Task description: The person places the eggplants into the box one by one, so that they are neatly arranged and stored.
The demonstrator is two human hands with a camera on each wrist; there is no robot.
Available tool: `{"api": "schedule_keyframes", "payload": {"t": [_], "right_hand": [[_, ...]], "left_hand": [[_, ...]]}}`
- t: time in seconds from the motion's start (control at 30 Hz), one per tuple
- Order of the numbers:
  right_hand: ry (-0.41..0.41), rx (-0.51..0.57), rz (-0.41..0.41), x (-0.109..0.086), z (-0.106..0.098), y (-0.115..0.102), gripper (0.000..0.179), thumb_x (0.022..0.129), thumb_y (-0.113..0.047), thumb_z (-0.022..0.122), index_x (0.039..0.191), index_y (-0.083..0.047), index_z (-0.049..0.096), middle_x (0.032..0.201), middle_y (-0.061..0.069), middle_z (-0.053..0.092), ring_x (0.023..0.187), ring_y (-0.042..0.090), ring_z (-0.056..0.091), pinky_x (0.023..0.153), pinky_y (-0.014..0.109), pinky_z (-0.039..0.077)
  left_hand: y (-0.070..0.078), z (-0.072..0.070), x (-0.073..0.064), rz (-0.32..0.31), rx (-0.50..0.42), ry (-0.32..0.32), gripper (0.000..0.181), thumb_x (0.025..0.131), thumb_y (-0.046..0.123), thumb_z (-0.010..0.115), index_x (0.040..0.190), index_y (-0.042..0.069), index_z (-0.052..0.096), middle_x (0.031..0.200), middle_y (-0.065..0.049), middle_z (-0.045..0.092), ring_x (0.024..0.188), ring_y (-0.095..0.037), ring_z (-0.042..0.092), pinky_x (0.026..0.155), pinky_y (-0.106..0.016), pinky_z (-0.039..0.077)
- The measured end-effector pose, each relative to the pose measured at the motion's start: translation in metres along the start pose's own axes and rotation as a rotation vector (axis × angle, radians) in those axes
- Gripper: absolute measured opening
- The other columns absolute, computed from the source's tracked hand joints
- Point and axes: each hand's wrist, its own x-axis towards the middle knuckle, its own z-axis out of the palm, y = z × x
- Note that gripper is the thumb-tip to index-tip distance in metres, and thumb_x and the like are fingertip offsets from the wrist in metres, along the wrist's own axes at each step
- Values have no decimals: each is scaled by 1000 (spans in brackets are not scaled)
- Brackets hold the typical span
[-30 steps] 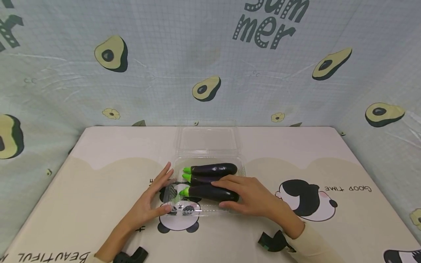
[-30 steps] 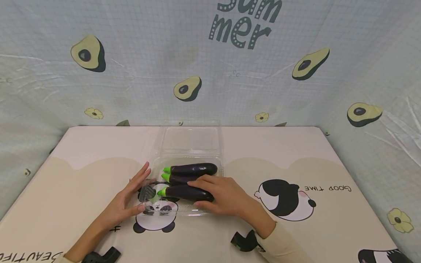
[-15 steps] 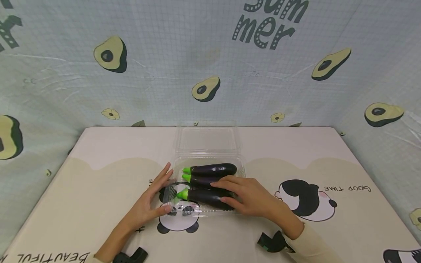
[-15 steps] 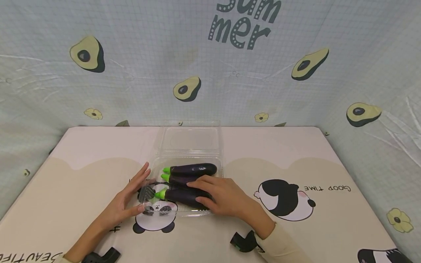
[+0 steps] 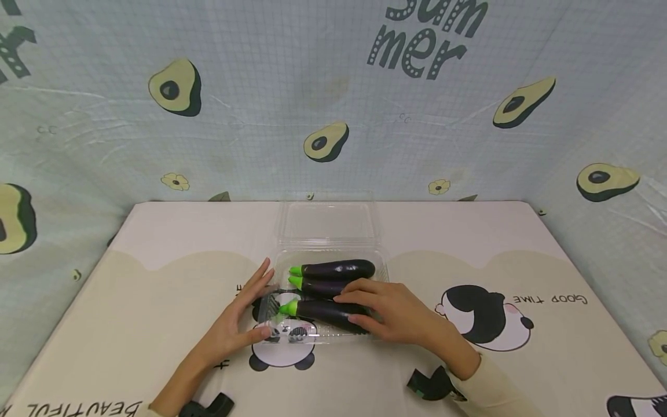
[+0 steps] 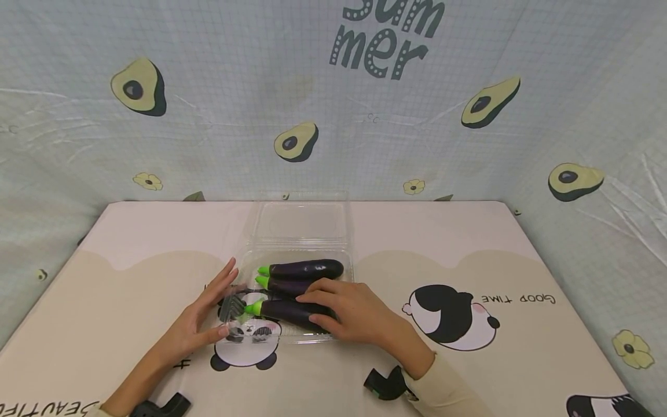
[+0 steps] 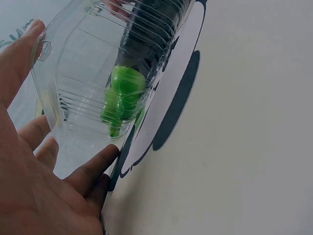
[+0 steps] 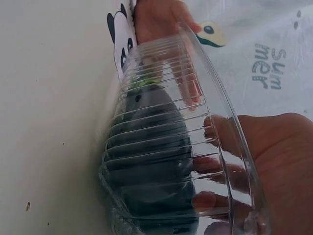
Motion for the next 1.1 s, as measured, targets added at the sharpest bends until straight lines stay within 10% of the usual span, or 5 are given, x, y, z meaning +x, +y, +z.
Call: {"api": "schedule_keyframes", "payload": {"t": [0.47,0.77,1.1], "right_hand": [[137,27,113,3,-12,2,37,92,-26,64,128,-16,60,124,-1,58,79,8,59,61,20,46],[281,53,182,5,-18,14,38,89,-14,67,126,-11,60,115,0,62,78,12,54,55,26,46],[373,100,286,6,-26,26,41,88,-8,68,127,-11,60,114,1,63,79,8,53,57,27,48]], "left_hand": [[-1,1,0,3,-1,3,88,74,13,72,150,4,28,160,-6,8,127,-28,48,99,-71,13],[-2,1,-1,19,-2,1,88,75,12,71,151,7,27,160,-8,8,126,-30,48,109,-25,13],[-2,1,-1,17,-2,2,88,75,12,71,151,9,27,160,-7,8,126,-31,48,109,-24,12]]}}
